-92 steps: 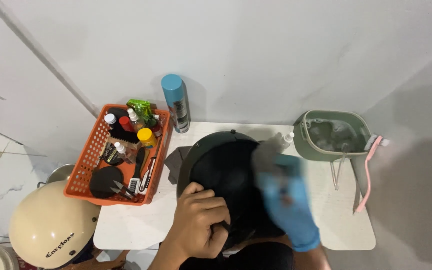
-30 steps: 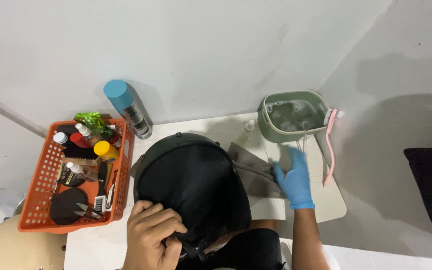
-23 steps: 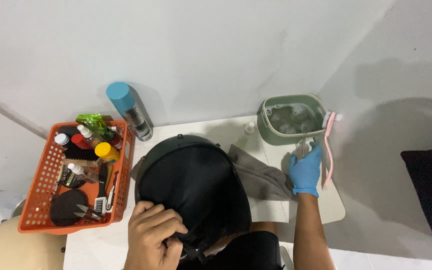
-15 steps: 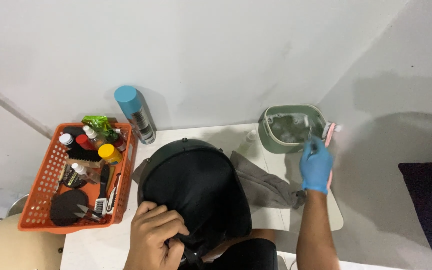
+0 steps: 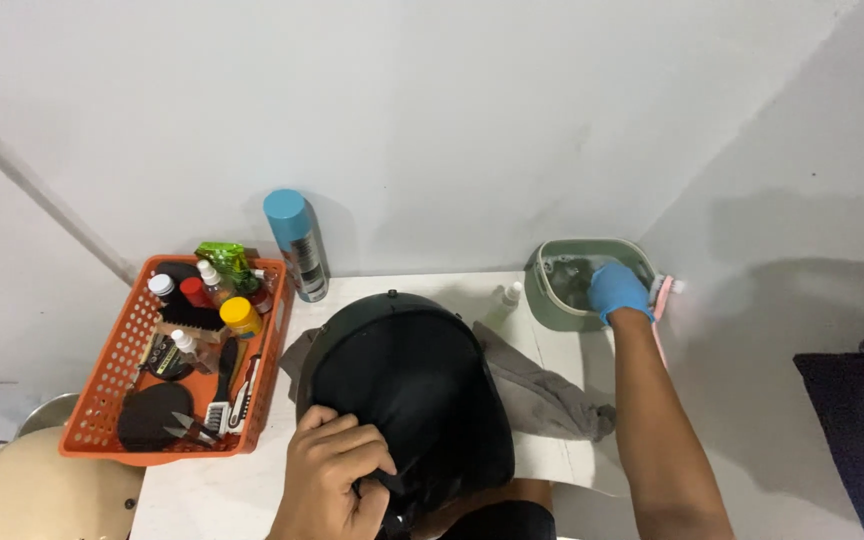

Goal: The person cleans the interior of a black helmet using a grey cloth. They wipe the inner surface and padding, then remove the black inner liner to clean it separately before placing it back inside the helmet.

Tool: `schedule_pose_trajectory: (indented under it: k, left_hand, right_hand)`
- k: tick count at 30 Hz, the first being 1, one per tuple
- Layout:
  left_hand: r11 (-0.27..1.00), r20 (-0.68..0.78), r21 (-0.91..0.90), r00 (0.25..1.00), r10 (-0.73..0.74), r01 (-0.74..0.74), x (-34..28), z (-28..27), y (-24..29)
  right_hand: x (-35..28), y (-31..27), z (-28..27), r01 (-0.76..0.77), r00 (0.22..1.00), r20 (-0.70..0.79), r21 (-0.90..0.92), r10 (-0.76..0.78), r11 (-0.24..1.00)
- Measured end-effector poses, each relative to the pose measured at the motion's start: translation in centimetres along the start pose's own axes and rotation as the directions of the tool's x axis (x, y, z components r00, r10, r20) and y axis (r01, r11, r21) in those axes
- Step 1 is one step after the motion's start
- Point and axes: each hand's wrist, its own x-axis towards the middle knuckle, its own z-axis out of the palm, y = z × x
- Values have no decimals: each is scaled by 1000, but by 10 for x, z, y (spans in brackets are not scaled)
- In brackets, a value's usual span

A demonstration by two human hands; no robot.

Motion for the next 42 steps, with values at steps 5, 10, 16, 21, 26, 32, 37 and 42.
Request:
schedule_pose_trajectory:
  k: [5,10,16,21,26,32,37,42]
  left_hand:
    - [995,-8,-5,995,95,-95,5,-7,-3]
    - [998,-7,-52,999,46,-46,7,-11,-4]
    - [992,-41,-64,994,105,-107,10,-9,-9]
    - [992,-37,-67,994,106,-108,12,-6,-7]
    - [994,-17,-70,996,88,-89,13,-4,-4]
    - [993,-19,-66,995,101,-103,11,-6,-7]
    - [993,-12,-82,996,84,-84,12,-6,-7]
    - [992,2,-78,995,103,-102,12,-7,-7]
  right_hand:
    - [-34,16,21,-361,882,236,-220,409,906]
    - [-127,-9,-48,-46,956,-262,317,134,947]
    - [-236,-68,-118,232,852,-492,661,178,714]
    - [-309,-140,-189,462,846,-515,836,134,297]
    - [-327,-190,-208,695,718,-642,679,-267,235]
    - [-328,-195,-223,702,712,-665,654,-228,282]
    - [-324,-196,-221,639,760,-638,700,-124,318]
    - [-328,-191,-222,756,646,-651,618,-398,215]
